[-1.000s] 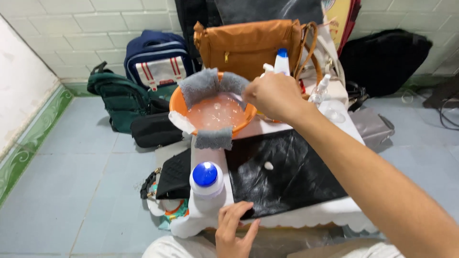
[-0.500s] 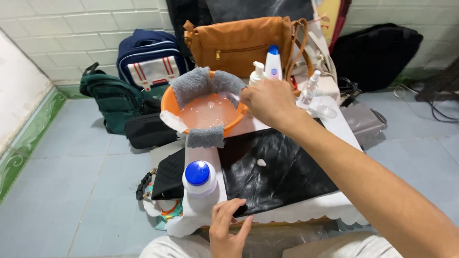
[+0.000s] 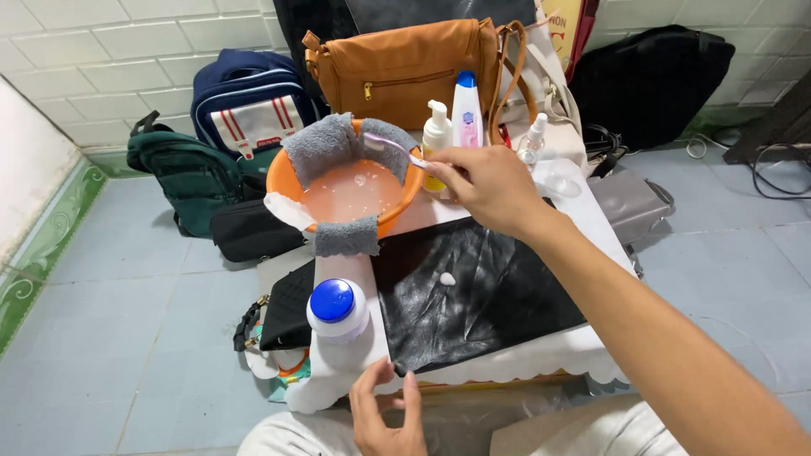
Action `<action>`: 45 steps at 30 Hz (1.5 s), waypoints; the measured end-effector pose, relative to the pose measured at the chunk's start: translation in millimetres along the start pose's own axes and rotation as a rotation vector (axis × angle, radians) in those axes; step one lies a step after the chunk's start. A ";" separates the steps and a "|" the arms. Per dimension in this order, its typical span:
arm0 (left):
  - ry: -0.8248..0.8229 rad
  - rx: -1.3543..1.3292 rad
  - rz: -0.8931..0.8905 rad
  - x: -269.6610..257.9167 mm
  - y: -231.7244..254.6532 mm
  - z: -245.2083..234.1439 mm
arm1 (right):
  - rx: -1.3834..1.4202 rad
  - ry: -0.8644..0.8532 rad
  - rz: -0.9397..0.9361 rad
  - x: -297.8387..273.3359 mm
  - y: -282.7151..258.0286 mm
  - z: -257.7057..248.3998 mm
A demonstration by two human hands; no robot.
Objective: The person is cleaning and conditioning a piece of black leather using a cloth, a brush, and various cleaning products.
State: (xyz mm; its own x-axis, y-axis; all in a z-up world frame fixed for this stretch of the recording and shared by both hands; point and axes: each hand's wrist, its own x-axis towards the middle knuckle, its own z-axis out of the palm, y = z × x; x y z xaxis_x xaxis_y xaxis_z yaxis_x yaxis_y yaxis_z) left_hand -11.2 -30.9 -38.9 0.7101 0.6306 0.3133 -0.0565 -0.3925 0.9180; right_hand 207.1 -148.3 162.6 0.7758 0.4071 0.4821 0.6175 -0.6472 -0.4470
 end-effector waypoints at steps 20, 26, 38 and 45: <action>-0.134 -0.089 -0.508 15.8 22.4 -3.4 | 0.295 -0.292 0.848 -194.5 1.7 3.0; -0.139 -0.033 -0.412 20.1 20.3 -6.9 | -0.384 -0.293 0.405 -186.0 12.0 32.3; -0.171 -0.122 -0.337 17.6 9.2 -7.7 | -0.583 -0.337 0.246 -177.1 25.7 52.1; -0.180 -0.272 -0.426 14.7 9.2 -5.4 | -0.442 -0.267 0.155 -193.7 -10.6 53.5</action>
State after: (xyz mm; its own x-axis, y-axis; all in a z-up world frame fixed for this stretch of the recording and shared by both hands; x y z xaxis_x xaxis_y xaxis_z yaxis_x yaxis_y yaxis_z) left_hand -5.1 -21.7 -24.6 0.8173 0.5623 -0.1258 0.1003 0.0762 0.9920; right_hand 57.2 -185.8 33.7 0.8949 0.3979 0.2019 0.4243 -0.8988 -0.1097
